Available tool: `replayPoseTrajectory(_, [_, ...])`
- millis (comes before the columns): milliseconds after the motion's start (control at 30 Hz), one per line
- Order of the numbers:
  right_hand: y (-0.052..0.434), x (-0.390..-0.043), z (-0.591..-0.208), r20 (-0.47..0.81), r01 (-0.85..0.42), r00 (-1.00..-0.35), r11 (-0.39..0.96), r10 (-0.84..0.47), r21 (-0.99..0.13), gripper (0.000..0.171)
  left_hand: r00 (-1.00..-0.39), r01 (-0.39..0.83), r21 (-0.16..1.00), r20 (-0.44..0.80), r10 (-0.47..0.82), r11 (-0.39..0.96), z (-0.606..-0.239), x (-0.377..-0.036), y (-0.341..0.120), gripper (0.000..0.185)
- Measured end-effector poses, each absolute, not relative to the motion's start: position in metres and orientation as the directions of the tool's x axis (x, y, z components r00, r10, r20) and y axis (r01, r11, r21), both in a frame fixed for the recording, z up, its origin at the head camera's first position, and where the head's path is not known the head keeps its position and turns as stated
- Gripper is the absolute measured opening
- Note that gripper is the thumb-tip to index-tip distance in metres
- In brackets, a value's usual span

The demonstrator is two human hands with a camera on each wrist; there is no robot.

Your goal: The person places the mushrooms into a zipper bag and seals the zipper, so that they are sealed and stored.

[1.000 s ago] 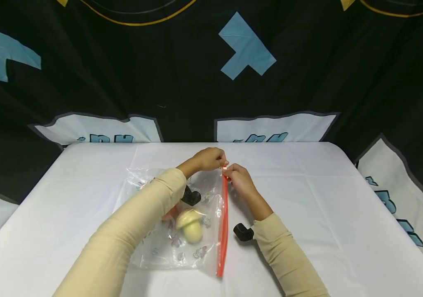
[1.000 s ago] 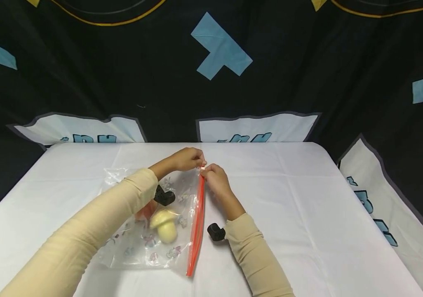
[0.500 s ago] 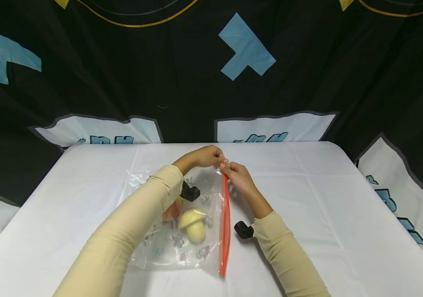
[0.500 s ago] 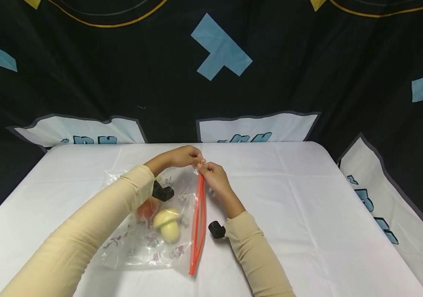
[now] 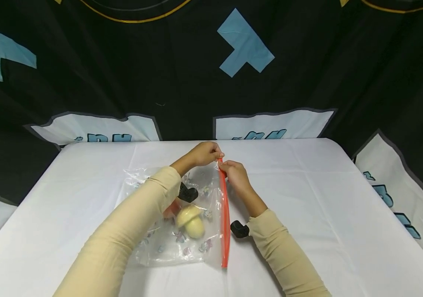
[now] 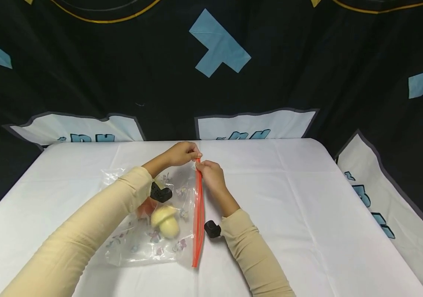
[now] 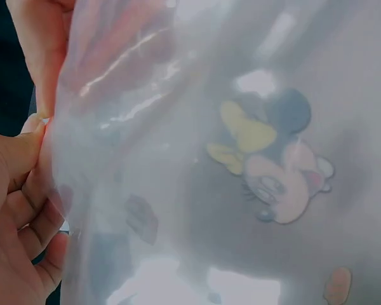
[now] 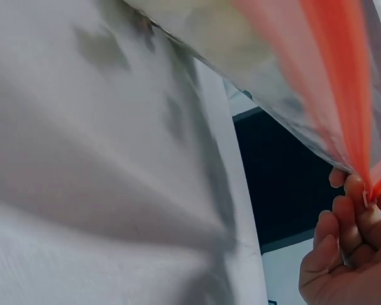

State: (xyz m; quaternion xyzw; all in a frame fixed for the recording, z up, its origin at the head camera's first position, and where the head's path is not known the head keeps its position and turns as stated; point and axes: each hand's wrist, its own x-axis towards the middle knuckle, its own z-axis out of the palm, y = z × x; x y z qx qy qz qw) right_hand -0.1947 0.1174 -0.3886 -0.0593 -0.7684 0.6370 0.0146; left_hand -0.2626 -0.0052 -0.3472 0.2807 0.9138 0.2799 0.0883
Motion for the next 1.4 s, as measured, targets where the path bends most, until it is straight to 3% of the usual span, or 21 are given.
replayPoseTrajectory(900, [0.114, -0.159, -0.392, -0.057, 0.083, -0.994, 0.281, 0.098, -0.956, 0.023, -0.858, 0.464, 0.468, 0.027, 0.512, 0.752, -0.341, -0.268, -0.014, 0.026])
replayPoseTrajectory(1400, [0.119, -0.114, -0.401, -0.035, 0.05, -0.998, 0.38, 0.045, -0.924, 0.018, -0.865, 0.488, 0.402, 0.101, 0.492, 0.774, -0.341, -0.269, -0.023, 0.024])
